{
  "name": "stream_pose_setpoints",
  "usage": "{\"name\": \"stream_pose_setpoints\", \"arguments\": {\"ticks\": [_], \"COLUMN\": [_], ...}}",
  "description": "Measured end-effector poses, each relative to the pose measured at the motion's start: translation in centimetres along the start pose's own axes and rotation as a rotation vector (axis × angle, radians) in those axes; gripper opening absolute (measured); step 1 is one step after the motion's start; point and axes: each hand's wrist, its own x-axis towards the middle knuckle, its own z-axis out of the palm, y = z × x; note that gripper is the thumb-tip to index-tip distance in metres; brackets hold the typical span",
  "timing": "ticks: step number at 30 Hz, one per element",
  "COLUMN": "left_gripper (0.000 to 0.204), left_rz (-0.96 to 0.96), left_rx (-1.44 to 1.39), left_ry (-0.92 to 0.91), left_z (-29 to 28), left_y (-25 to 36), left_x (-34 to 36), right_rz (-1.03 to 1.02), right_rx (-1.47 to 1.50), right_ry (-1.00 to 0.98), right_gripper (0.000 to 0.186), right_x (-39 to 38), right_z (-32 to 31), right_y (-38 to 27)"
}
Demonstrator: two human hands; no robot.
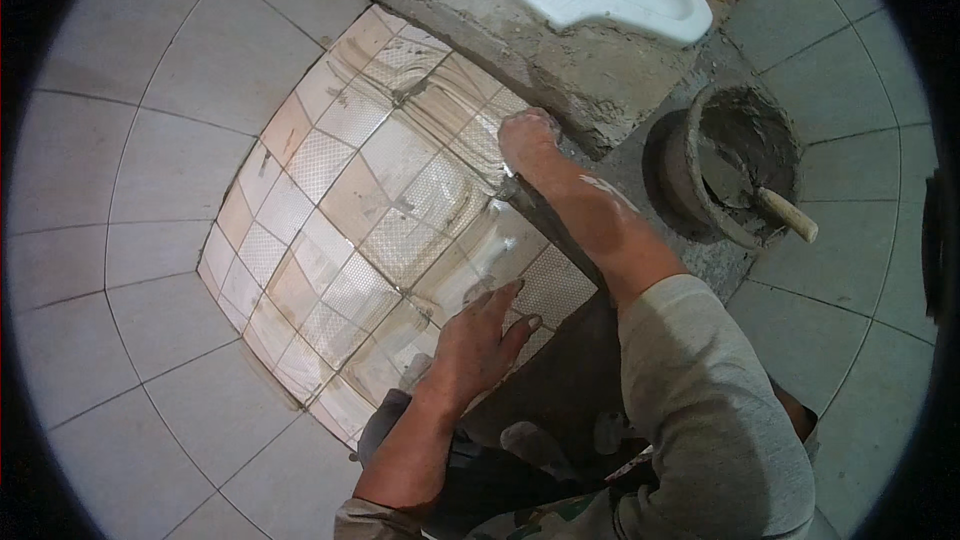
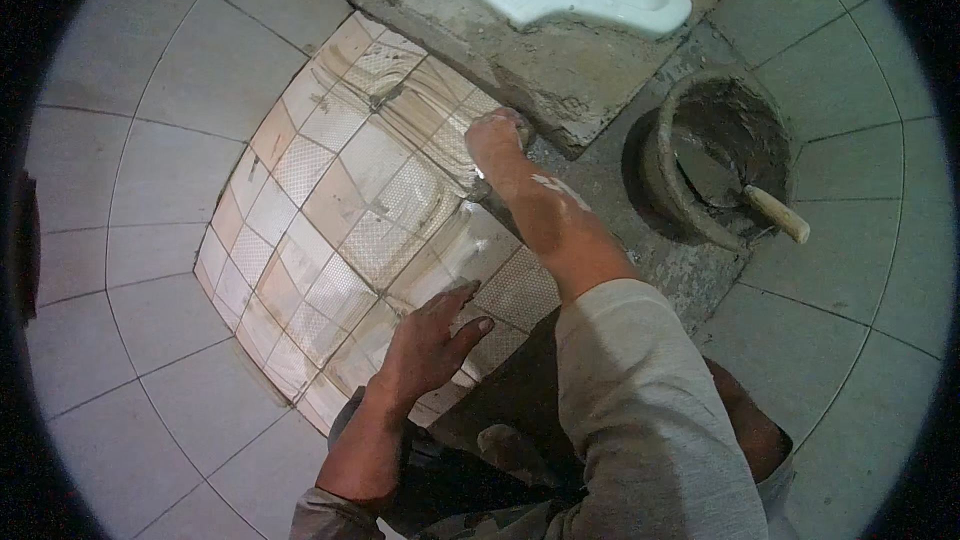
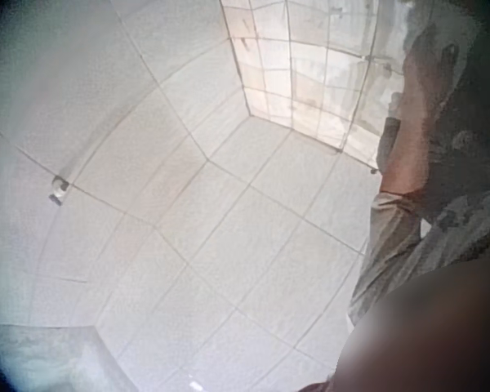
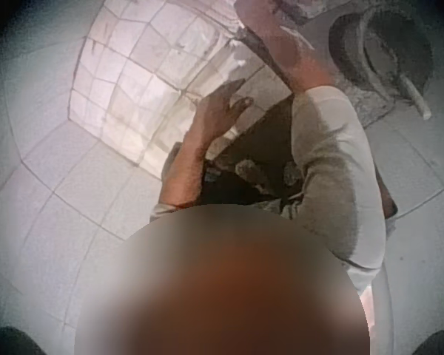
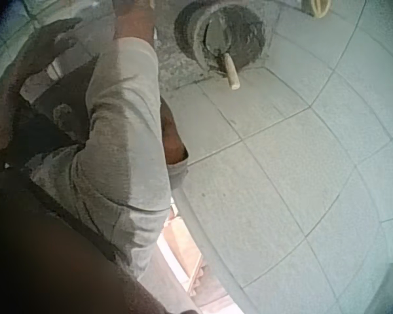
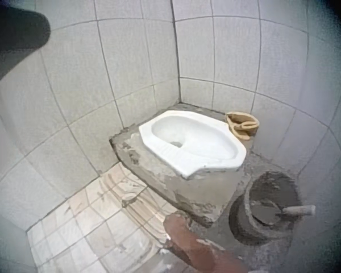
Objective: Tiling a floor in a bathroom using a rubber mallet and trowel.
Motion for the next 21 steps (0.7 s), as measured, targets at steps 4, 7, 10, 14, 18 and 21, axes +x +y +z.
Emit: {"name": "stream_pose_setpoints", "arguments": {"ticks": [4, 7, 10, 14, 18, 21], "left_gripper": [0.054, 0.053, 0.053, 0.054, 0.056, 0.055], "left_rz": [0.034, 0.077, 0.077, 0.043, 0.075, 0.107], "left_rx": [0.001, -0.006, -0.008, -0.025, -0.017, -0.006], "left_ry": [0.01, 0.044, 0.06, 0.064, 0.062, 0.085], "left_z": [-0.1, -0.2, -0.2, -0.4, -0.5, -0.2], "left_y": [0.0, 0.0, 0.1, 0.6, 0.9, 0.8], "left_x": [-0.1, -0.3, -0.6, -1.0, -0.9, -0.8], "right_rz": [-0.022, -0.097, -0.018, -0.108, -0.297, -0.398], "right_rx": [-0.007, -0.066, -0.04, -0.103, -0.249, -0.264], "right_ry": [0.032, 0.048, 0.063, -0.007, -0.131, -0.157], "right_gripper": [0.028, 0.028, 0.027, 0.024, 0.023, 0.024], "right_x": [-0.6, -1.3, -2.0, -2.8, -5.6, -9.4], "right_z": [0.3, 0.0, 0.0, 0.4, -0.5, -2.9], "right_y": [0.8, 1.4, 1.6, 2.3, 4.1, 5.6]}}
